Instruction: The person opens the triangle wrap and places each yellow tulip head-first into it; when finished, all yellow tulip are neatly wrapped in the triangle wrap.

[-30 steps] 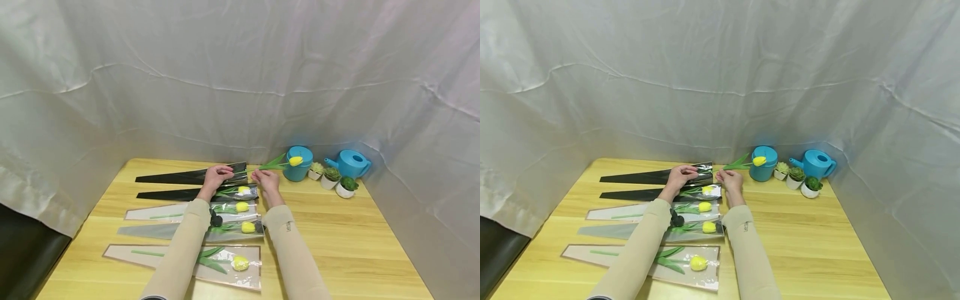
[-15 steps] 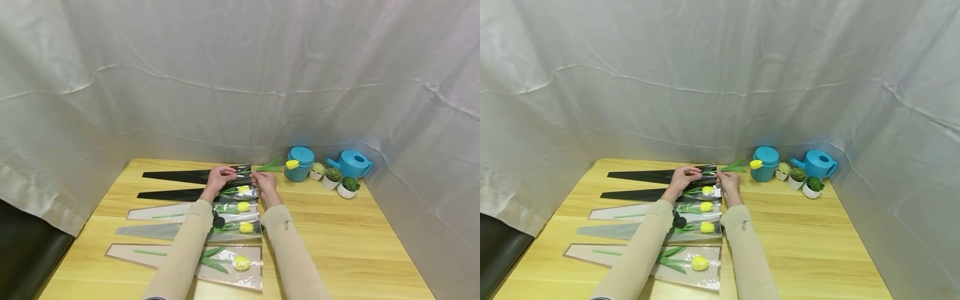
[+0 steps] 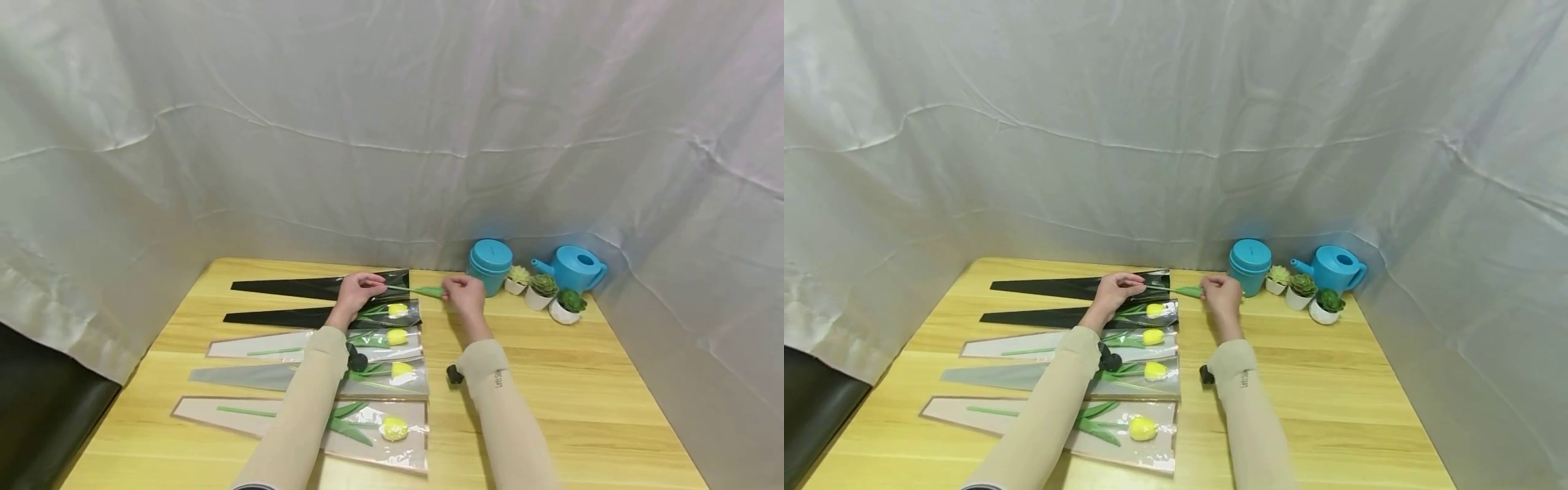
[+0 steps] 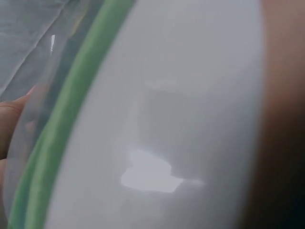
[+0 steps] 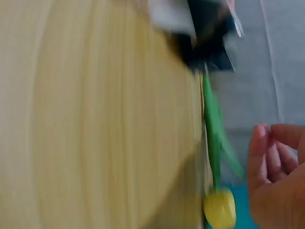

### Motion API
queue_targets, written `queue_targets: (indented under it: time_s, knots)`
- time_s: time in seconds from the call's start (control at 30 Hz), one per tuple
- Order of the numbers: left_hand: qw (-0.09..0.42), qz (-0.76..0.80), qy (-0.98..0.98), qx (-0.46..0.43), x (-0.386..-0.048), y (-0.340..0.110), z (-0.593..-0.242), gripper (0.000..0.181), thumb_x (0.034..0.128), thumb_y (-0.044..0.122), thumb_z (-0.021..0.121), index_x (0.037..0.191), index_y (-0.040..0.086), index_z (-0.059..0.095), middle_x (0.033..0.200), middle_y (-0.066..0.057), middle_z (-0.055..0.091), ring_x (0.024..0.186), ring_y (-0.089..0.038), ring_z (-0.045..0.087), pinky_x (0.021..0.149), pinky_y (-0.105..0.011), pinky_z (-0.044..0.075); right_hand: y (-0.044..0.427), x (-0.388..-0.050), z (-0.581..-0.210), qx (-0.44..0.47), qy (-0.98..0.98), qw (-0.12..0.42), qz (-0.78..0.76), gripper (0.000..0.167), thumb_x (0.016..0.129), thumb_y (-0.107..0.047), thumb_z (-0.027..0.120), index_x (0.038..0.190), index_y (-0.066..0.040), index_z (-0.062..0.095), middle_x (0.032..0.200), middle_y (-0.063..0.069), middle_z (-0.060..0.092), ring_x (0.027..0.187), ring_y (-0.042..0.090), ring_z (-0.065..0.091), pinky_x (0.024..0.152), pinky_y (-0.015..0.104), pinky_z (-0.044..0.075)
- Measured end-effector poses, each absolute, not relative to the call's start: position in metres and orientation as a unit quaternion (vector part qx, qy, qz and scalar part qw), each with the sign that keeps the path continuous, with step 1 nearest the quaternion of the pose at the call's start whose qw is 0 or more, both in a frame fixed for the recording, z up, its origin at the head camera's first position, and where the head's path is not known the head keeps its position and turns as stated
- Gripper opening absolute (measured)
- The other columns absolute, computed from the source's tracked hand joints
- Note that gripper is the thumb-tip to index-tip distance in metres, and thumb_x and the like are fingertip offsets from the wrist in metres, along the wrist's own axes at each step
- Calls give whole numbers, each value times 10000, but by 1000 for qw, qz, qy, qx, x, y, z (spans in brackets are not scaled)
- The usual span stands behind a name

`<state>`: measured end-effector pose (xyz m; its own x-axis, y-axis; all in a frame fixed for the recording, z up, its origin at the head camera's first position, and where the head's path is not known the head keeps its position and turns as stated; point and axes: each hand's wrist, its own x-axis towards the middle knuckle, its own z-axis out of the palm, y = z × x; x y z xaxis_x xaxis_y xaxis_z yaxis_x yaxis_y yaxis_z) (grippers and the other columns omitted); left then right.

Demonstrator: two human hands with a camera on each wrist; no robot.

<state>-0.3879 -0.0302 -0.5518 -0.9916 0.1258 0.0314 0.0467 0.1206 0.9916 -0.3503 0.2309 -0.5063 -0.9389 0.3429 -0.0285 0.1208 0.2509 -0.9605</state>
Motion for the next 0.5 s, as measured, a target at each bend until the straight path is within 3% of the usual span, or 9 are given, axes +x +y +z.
queue_targets:
  time_s: [0.17, 0.3, 0.5]
  knots:
    - [24, 656, 751, 68, -389, -31, -555, 257, 906, 120, 815, 1140, 24, 776, 1048, -100, 773, 983, -230, 688, 858, -379, 591, 268, -347, -502, -71, -860, 147, 483, 217, 997, -118, 690, 1163, 2, 760, 1102, 214, 746, 983, 321, 694, 828, 372, 573]
    - [27, 652, 754, 71, -388, -30, -556, 225, 906, 126, 815, 1113, 44, 787, 1052, -104, 777, 973, -231, 687, 849, -375, 588, 287, -345, -507, -31, -890, 121, 438, 246, 1001, -113, 687, 1221, -14, 735, 1181, 204, 734, 1112, 354, 664, 952, 490, 547]
    - [27, 651, 755, 75, -385, -28, -555, 198, 913, 126, 808, 1099, 61, 794, 1084, -142, 773, 977, -237, 685, 857, -398, 583, 297, -345, -518, 17, -918, 83, 387, 284, 1016, -155, 676, 1264, -22, 714, 1297, 207, 690, 1259, 400, 601, 1106, 553, 457]
